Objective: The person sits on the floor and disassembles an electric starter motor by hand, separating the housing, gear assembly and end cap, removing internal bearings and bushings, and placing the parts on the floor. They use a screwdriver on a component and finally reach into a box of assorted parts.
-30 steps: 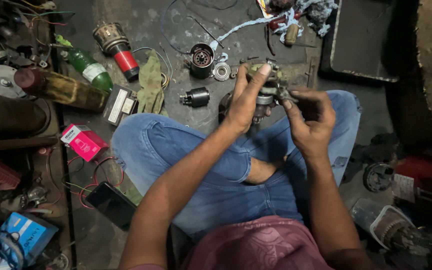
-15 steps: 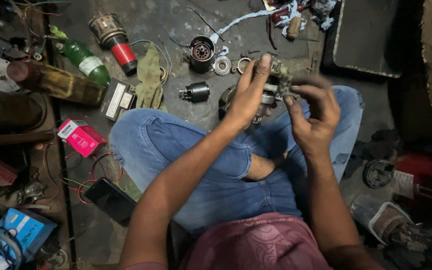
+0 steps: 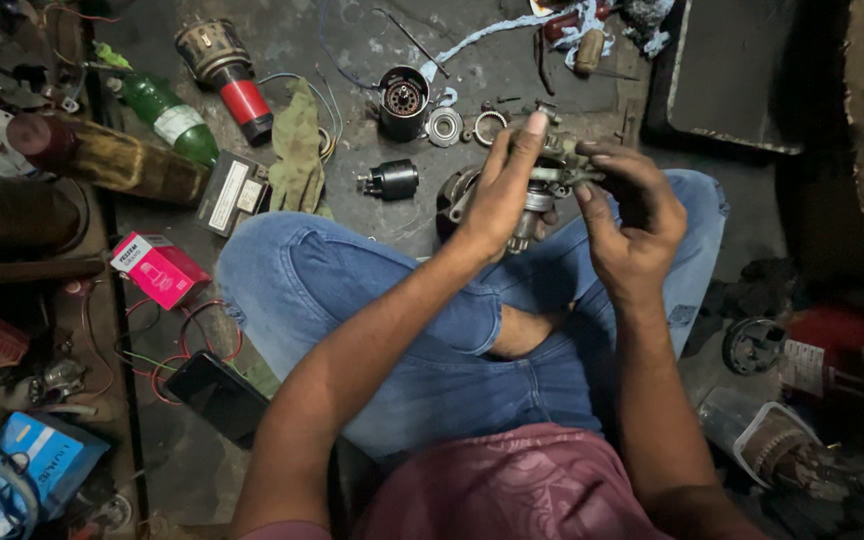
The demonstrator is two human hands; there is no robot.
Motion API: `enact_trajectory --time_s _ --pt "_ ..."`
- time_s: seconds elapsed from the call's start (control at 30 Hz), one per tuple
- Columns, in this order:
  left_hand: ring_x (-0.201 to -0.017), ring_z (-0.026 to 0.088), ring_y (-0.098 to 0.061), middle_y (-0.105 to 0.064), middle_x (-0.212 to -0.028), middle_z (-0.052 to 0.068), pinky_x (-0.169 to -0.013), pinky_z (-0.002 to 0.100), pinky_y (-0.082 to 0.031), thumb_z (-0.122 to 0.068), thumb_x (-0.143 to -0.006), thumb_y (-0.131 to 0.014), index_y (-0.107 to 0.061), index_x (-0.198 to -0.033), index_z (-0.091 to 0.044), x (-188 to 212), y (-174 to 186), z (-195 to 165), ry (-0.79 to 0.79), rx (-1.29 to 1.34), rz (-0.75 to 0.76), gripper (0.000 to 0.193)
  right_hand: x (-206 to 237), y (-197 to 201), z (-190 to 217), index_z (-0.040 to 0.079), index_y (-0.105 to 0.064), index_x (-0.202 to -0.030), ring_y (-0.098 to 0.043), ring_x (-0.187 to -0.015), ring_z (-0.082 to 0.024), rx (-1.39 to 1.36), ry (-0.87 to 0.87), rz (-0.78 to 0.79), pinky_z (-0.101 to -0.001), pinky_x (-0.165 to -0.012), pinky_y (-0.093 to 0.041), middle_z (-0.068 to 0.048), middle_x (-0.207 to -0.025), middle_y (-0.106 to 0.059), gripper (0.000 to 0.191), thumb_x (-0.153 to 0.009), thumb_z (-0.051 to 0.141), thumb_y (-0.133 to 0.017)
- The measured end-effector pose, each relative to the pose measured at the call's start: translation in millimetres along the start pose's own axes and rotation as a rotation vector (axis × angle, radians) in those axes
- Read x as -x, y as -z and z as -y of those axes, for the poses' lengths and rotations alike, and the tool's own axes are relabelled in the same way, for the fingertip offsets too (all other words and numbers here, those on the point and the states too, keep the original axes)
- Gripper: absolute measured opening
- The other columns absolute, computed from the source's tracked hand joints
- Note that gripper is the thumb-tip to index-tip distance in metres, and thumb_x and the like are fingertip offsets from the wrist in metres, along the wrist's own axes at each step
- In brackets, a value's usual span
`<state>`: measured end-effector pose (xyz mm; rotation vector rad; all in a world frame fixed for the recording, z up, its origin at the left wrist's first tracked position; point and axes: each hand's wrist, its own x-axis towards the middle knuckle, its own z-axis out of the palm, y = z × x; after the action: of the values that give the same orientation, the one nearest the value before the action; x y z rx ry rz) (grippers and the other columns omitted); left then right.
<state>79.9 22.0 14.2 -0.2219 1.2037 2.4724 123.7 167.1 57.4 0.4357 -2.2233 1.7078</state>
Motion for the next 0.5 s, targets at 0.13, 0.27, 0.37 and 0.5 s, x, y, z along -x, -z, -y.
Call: enact_trajectory --time_s 0.13,0.27,0.37,0.5 --pt "-0.045 0.015 -0.060 -0.064 -0.080 0.007 -0.033 0.027 -0.044 -0.061 -0.096 -0.051 -0.046 -0.125 -0.015 -3.2 0.2 3.7 -0.006 0.018 -0.028 0.056 1.3 1.5 -3.9 -0.002 -0.059 -0.127 -0.065 -0.133 -0.026 -0.005 -0.003 0.024 -0.0363 -0.111 -0.056 -0.019 -0.138 -0.065 0.033 -0.099 -0.013 -0.072" --pt "-0.048 0.017 -0.062 -0.064 -0.083 0.009 -0.033 0.028 -0.045 -0.055 -0.097 -0.055 -0.046 -0.124 -0.014 -7.0 3.7 7.2 -0.043 0.029 -0.062 0.050 4.2 -0.2 -6.9 -0.002 -0.058 -0.123 -0.065 -0.134 -0.026 -0.061 -0.051 0.029 -0.0386 -0.114 -0.056 -0.020 -0.140 -0.064 0.031 -0.098 -0.014 -0.072" --pt "-0.049 0.017 -0.062 -0.064 -0.083 0.009 -0.032 0.028 -0.045 -0.051 -0.097 -0.057 -0.045 -0.119 -0.013 -8.8 5.5 10.0 -0.047 0.038 -0.078 0.045 5.5 -1.5 -7.9 -0.002 -0.058 -0.122 -0.064 -0.133 -0.026 -0.054 -0.058 0.031 -0.0385 -0.114 -0.055 -0.021 -0.140 -0.064 0.031 -0.097 -0.014 -0.072" --pt "-0.049 0.016 -0.061 -0.064 -0.085 0.008 -0.032 0.028 -0.044 -0.048 -0.097 -0.059 -0.044 -0.116 -0.012 -8.5 6.2 13.3 -0.098 0.035 -0.068 0.043 5.3 -0.9 -7.2 -0.002 -0.057 -0.120 -0.065 -0.131 -0.025 -0.050 -0.080 0.025 -0.0383 -0.111 -0.057 -0.021 -0.139 -0.064 0.029 -0.097 -0.014 -0.072"
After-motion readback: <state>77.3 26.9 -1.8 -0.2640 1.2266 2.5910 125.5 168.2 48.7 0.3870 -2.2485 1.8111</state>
